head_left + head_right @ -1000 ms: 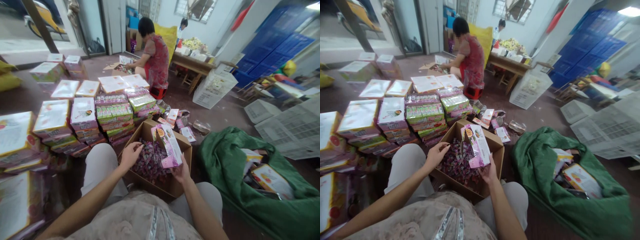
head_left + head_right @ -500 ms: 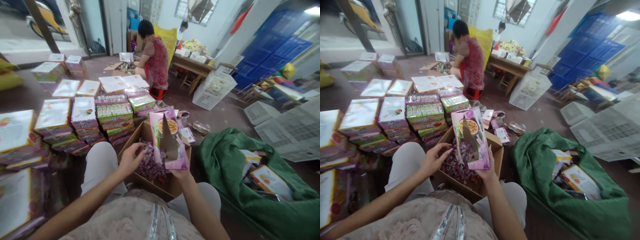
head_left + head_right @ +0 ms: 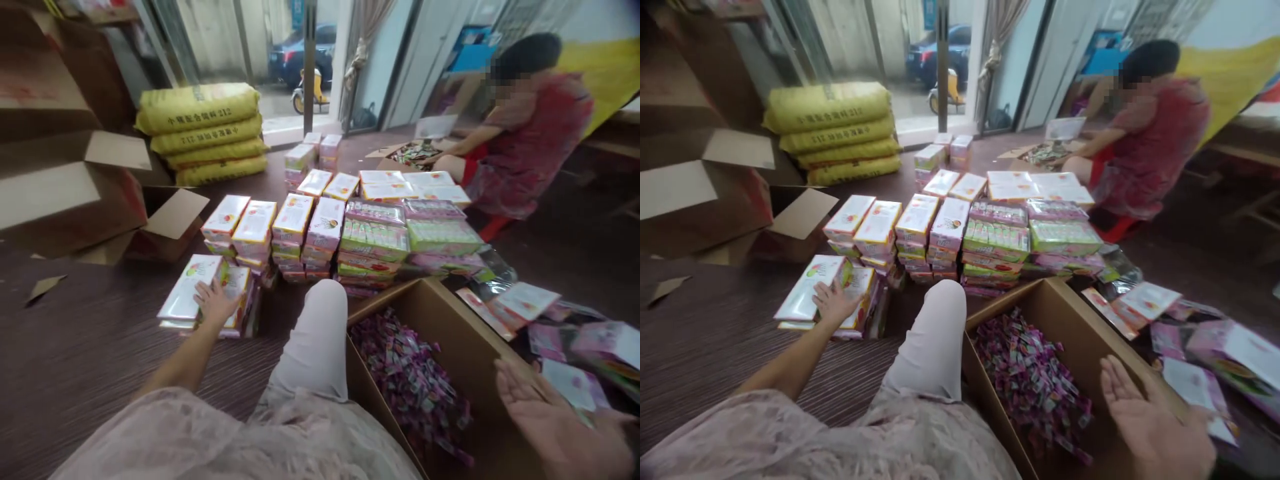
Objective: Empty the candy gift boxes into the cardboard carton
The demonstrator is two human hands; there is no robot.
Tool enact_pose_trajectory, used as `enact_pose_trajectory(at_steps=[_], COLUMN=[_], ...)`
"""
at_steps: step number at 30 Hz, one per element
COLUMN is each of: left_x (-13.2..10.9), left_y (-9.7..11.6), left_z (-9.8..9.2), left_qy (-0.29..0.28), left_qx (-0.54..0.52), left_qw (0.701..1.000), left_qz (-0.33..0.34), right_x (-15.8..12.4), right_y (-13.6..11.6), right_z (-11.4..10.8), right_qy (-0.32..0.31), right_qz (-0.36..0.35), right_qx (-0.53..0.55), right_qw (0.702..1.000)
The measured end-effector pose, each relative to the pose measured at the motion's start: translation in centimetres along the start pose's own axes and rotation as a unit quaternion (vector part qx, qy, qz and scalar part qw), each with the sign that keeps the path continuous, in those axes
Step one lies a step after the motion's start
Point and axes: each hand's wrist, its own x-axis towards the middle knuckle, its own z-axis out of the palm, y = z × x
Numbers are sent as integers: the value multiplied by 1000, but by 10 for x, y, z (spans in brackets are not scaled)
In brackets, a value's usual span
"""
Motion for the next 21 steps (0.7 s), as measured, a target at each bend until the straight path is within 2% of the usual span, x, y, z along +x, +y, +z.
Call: enact_pose_trajectory(at_steps=[4,6,8,10,11,13,14,15,16,17,18,20,21], left_x=[-17,-27,-35,-38,-35,-21,-10,4,18,32,44,60,63], left_y=[-11,-9,-4,3,6,7,4,-2,-10,-19,-30,-48,-55], left_z=[39,49,51,42,34,11,-2,-15,-27,-38,-46,-56,-58], left_qy=[-11,-28,-59,-72,-59,10,52,82,88,51,-13,-115,-134], left_qx=[61,57,31,0,-14,-38,-45,-51,-52,-47,-47,-57,-77], left_qw=[993,994,995,995,994,994,994,994,995,996,995,985,979], left_qz=[96,90,71,73,87,99,84,41,-16,-56,-86,-118,-131], right_x=[-23,-29,-31,-32,-31,-30,-28,-26,-24,-22,-20,-16,-15], right_y=[35,41,43,44,44,45,46,48,50,52,55,62,66], right_z=[27,29,24,18,15,10,9,8,7,6,6,5,3], right_qy=[14,29,43,57,61,57,54,50,48,49,49,49,46], right_qz=[14,20,21,25,26,23,21,19,19,19,23,32,37], right_qx=[-23,-42,-61,-76,-84,-105,-114,-121,-124,-123,-121,-113,-110], right_qw=[1000,998,997,995,994,992,992,991,991,991,991,992,992])
